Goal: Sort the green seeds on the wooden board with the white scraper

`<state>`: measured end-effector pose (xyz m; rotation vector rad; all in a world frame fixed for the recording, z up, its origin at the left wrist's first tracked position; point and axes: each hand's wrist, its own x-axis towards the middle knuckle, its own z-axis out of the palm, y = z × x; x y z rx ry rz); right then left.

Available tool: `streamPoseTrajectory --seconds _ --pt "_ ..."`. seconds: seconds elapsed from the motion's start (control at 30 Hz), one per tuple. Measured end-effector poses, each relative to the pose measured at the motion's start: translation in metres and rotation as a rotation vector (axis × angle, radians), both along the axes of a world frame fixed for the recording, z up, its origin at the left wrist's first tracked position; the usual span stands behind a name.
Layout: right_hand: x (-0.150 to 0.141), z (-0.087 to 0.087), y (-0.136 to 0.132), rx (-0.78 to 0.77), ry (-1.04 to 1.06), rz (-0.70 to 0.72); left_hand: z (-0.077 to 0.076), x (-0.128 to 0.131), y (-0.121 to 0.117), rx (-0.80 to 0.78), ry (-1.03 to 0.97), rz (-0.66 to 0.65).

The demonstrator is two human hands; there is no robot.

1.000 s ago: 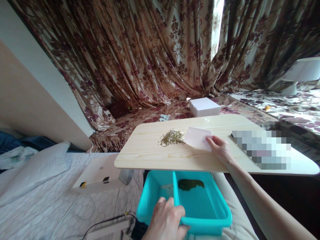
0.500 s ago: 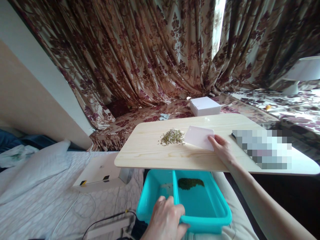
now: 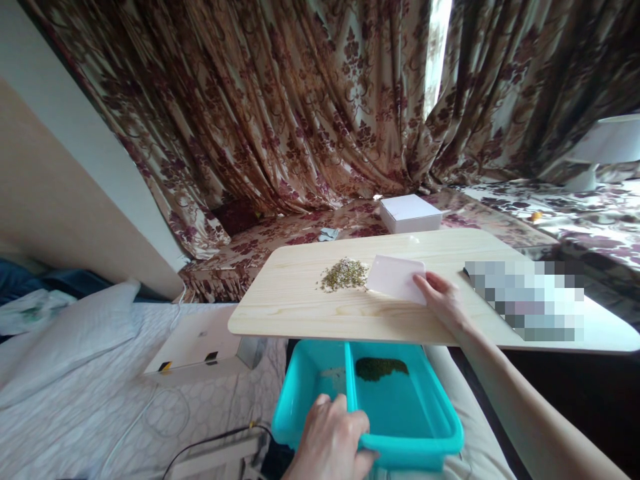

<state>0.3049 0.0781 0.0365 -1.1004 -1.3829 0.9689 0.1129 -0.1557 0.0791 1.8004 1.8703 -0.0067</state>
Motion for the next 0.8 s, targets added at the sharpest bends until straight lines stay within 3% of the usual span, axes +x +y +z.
streamPoseTrajectory --seconds 0.43,0.63,0.8 --pt "-0.0009 0.0013 -0.0010 -0.034 0.035 0.061 0.0007 -0.0002 0.0004 0.018 0.001 -0.002" --pt "-0.0008 0.0034 -0.0023 -0.019 0.046 -0.011 0.0003 0.0000 -0.0008 0.018 0.004 0.000" --pt "-0.0007 0.0028 -0.0021 -0.024 0.038 0.008 0.0008 -0.0007 0.0011 0.014 -0.009 0.000"
